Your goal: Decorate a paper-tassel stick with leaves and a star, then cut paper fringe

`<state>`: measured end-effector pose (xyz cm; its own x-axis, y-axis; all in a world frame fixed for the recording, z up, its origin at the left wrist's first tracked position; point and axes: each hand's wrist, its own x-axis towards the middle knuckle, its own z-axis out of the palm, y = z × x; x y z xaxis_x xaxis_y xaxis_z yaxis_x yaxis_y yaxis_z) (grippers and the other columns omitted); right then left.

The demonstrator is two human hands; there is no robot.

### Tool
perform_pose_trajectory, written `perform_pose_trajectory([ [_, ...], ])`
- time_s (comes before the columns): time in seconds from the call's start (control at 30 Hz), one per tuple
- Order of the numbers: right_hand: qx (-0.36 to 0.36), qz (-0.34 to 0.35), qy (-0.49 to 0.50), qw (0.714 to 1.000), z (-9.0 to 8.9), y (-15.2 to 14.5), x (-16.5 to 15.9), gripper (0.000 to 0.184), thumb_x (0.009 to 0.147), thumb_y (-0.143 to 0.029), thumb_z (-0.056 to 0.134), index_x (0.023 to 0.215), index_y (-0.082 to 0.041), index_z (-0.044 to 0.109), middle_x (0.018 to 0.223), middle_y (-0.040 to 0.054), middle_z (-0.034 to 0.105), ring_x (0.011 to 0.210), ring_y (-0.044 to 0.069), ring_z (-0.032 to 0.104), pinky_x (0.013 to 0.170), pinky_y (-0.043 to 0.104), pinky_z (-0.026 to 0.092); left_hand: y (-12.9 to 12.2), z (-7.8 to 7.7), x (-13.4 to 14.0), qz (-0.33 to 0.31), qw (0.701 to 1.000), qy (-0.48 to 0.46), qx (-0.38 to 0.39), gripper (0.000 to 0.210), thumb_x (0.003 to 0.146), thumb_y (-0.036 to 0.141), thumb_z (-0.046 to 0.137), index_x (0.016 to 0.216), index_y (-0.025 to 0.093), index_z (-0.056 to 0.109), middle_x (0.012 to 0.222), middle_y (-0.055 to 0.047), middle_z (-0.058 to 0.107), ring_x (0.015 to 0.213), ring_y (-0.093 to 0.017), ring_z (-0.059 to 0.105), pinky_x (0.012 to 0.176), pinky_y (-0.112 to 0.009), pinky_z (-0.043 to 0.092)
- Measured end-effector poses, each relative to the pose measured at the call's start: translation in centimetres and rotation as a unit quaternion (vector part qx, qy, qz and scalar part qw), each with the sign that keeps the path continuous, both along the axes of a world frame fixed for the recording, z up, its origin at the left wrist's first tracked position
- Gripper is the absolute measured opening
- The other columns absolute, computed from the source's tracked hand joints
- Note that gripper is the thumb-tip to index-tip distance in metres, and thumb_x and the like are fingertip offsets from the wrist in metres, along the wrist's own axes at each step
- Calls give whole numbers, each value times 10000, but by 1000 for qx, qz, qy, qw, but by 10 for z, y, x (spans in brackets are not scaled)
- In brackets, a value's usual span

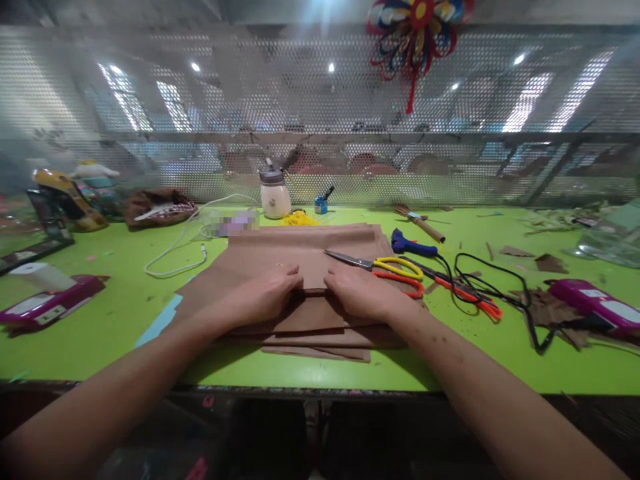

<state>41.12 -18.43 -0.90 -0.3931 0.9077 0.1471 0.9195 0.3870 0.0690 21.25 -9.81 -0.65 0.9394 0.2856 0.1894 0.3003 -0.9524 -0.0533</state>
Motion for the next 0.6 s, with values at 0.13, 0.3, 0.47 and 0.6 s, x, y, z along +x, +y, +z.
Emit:
perform_pose_trajectory([
  [0.13,2,-6,12,1000,1,1,-1,177,881,-243,429,809,-159,568,864,78,586,758,173,526,644,262,333,3,-1,-1,9,1000,-1,-2,170,836,159,388,781,157,549,792,-59,557,664,-159,488,609,-273,368],
  [0.3,-7,-2,8,1000,-1,2,-3,138,862,-194,454,796,-162,571,838,68,593,733,164,526,613,253,322,7,-3,-1,19,1000,6,-11,169,831,173,399,772,160,557,768,-53,565,644,-158,492,604,-275,365],
  [0.47,24,6,-31,999,-6,3,-7,108,816,-119,474,755,-155,556,830,74,601,735,175,524,651,263,340,5,-1,-2,13,1000,10,-14,210,846,191,381,783,153,577,783,-65,574,664,-162,505,639,-277,376],
  [0.6,38,9,-39,998,-10,2,-6,106,801,-95,483,765,-156,561,851,76,603,736,175,528,655,262,345,4,1,-3,3,1000,7,-18,197,823,177,402,798,149,595,797,-68,584,677,-164,510,648,-272,377],
])
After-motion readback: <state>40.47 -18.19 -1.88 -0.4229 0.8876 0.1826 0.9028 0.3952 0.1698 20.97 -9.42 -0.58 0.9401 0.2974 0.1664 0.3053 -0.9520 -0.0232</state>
